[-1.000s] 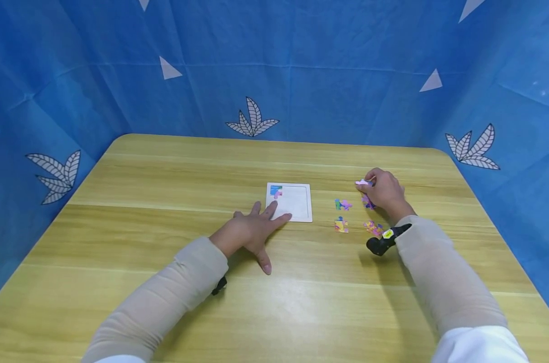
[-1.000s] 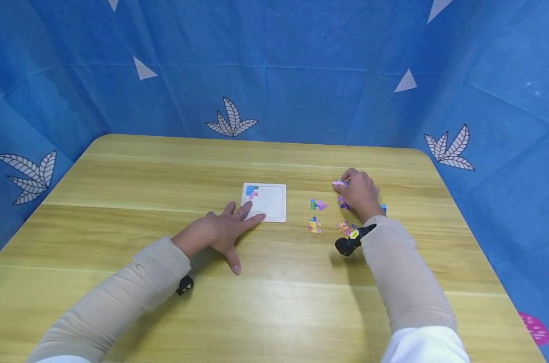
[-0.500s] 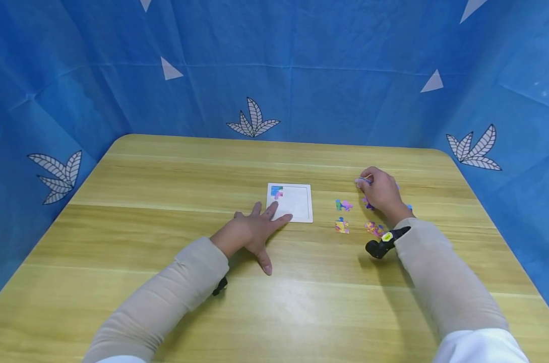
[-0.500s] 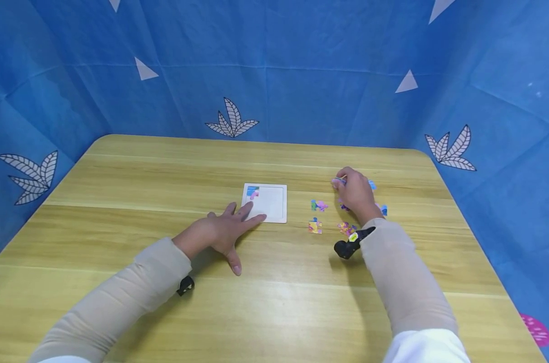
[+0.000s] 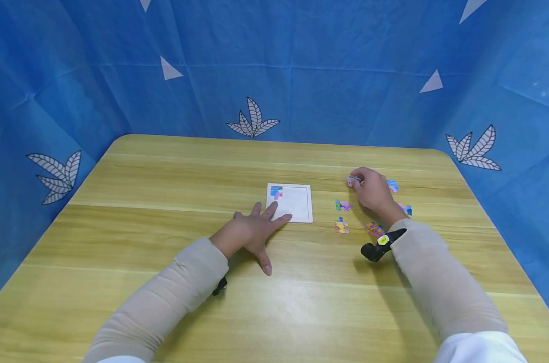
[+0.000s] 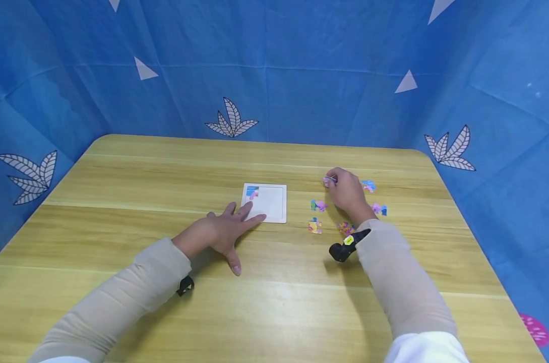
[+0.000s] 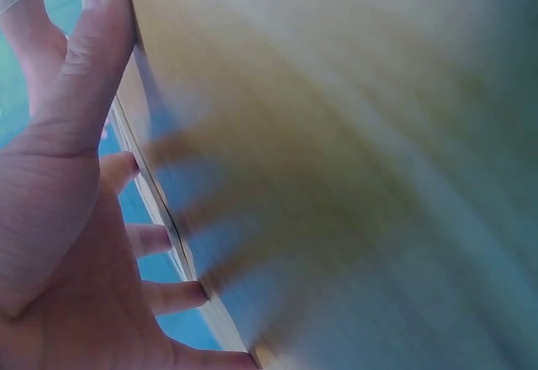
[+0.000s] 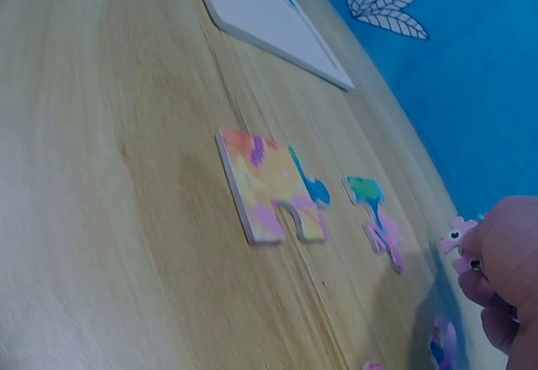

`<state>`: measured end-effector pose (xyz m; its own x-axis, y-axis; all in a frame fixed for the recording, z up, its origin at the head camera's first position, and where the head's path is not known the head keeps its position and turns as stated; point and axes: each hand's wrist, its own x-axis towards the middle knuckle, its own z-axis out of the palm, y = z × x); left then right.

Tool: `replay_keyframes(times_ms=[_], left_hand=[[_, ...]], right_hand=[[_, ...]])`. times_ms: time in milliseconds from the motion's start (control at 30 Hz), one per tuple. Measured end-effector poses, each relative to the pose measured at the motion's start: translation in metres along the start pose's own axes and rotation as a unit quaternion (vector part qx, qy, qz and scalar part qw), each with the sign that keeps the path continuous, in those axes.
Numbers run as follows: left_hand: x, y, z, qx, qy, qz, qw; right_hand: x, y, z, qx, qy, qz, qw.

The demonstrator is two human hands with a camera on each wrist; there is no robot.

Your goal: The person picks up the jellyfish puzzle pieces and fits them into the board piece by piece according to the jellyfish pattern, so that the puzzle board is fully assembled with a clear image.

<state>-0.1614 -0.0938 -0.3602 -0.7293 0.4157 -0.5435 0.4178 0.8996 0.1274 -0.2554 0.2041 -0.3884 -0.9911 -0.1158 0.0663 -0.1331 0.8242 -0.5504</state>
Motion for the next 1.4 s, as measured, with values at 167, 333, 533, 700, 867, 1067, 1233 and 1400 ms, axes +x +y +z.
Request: replay_keyframes(times_ms=[167, 333, 533, 700, 867, 1067, 1233, 1400], left_hand=[[0.000, 0.000, 0.000, -0.003, 0.001, -0.001, 1.0000], [0.001, 0.000, 0.000, -0.001, 0.001, 0.001, 1.0000], [0.001, -0.001, 0.000, -0.001, 0.001, 0.002, 1.0000], [0.002, -0.001, 0.000, -0.006, -0.001, 0.000, 1.0000], [0.001, -0.001, 0.000, -0.008, -0.002, 0.000, 1.0000], [0.000, 0.000, -0.004, -0.005, -0.004, 0.001, 1.0000], [-0.001, 0.001, -0.005, 0.010, -0.005, -0.003, 0.9999], [-0.002, 0.002, -0.003, 0.019, -0.008, -0.004, 0.9998]], right_hand=[[0.000, -0.006, 0.004, 0.005, -0.006, -0.003, 1.0000], [0.001, -0.013, 0.009, 0.012, 0.000, -0.015, 0.9998], [0.002, -0.024, 0.012, 0.022, -0.007, -0.011, 0.9997], [0.002, -0.034, 0.017, 0.028, -0.015, -0.020, 0.9993], [0.002, -0.041, 0.023, 0.049, -0.028, -0.033, 0.9979], [0.004, -0.055, 0.028, 0.062, -0.031, -0.050, 0.9963], [0.007, -0.069, 0.038, 0.080, -0.053, -0.058, 0.9936], [0.009, -0.084, 0.052, 0.087, -0.087, -0.072, 0.9898]])
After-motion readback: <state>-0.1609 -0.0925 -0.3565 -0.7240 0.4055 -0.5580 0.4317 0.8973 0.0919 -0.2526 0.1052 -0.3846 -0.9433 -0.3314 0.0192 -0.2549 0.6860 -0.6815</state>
